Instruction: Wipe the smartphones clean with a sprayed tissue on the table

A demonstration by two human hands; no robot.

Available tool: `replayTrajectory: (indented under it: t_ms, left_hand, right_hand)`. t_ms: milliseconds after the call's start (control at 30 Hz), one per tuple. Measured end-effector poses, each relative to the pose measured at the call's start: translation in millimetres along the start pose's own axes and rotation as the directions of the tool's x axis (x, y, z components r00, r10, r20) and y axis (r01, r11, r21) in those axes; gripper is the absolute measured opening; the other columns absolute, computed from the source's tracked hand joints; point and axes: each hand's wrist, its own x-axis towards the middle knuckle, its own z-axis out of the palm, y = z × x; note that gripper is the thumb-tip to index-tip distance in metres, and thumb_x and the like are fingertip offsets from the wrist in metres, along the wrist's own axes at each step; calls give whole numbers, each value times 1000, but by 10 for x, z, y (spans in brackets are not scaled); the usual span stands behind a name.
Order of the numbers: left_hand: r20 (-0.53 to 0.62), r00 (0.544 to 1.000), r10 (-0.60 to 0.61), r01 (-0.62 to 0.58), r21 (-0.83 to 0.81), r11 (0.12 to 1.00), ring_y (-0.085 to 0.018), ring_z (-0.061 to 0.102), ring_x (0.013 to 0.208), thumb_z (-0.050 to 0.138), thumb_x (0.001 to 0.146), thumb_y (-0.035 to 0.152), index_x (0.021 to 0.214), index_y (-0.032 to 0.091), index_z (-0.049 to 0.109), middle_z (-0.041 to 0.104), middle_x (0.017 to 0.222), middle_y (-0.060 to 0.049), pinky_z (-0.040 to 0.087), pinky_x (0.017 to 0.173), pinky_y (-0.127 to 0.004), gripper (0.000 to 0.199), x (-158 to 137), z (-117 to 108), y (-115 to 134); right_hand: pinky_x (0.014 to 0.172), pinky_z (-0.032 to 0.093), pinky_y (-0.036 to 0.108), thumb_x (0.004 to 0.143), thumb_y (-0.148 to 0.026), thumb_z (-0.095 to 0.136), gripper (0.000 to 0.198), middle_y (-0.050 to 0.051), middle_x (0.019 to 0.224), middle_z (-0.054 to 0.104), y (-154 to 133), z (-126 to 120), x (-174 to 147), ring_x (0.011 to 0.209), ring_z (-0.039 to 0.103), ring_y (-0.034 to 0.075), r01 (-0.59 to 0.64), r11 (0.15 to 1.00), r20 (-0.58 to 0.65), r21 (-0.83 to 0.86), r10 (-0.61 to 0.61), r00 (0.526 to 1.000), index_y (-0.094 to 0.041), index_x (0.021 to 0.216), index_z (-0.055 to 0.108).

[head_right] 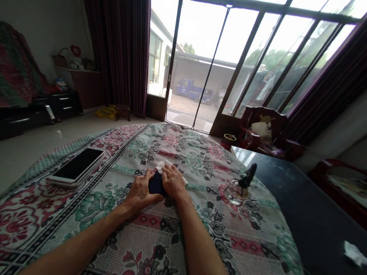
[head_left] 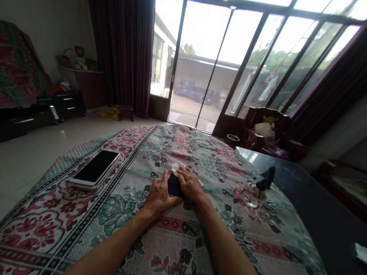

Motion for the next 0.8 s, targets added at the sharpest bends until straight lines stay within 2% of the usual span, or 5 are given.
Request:
replayTrajectory:
  t_ms: [67,200,400,567,800]
  left_hand:
    - [-13,1000,11,-11,9,1000,-36,54,118,76,59,41,150,3,25,62,125,-19,42,101,-42,111,1,19,-13]
    - [-48,999,11,-9,52,999,-33,58,112,69,67,38,147,0,28,65,113,-19,44,98,-40,98,5,43,-45]
    - [-31,999,19,-17,81,997,-31,58,110,68,67,38,147,3,30,65,113,-17,46,96,-38,96,0,39,-62]
    - [-44,999,-10,14,97,995,-34,59,110,68,69,45,146,-3,28,65,112,-21,45,96,-40,100,-7,15,4]
    - [-19,1000,-2,3,22,1000,-37,54,118,76,61,44,150,1,21,63,126,-19,41,100,-43,112,-6,-17,51]
  right_hand:
    - [116,31,39,97,-25,35,43,5,146,51,-98,-23,-114,141,38,23,16,1000,24,3,-16,1000,-19,130,62]
    - [116,30,45,98,-27,35,43,7,149,47,-304,-104,-378,143,35,25,33,999,86,13,-34,996,-19,132,60]
    - [116,32,40,99,-25,33,41,5,145,53,-428,-240,-653,140,39,22,138,989,135,59,-145,980,-20,125,64]
    - [116,31,44,99,-25,33,42,4,148,49,-353,-213,-473,141,38,24,25,1000,97,1,-25,995,-21,129,62]
    - [114,34,38,98,-23,32,43,2,145,52,-67,-104,32,138,42,20,21,1000,23,-20,-21,1000,-22,127,64]
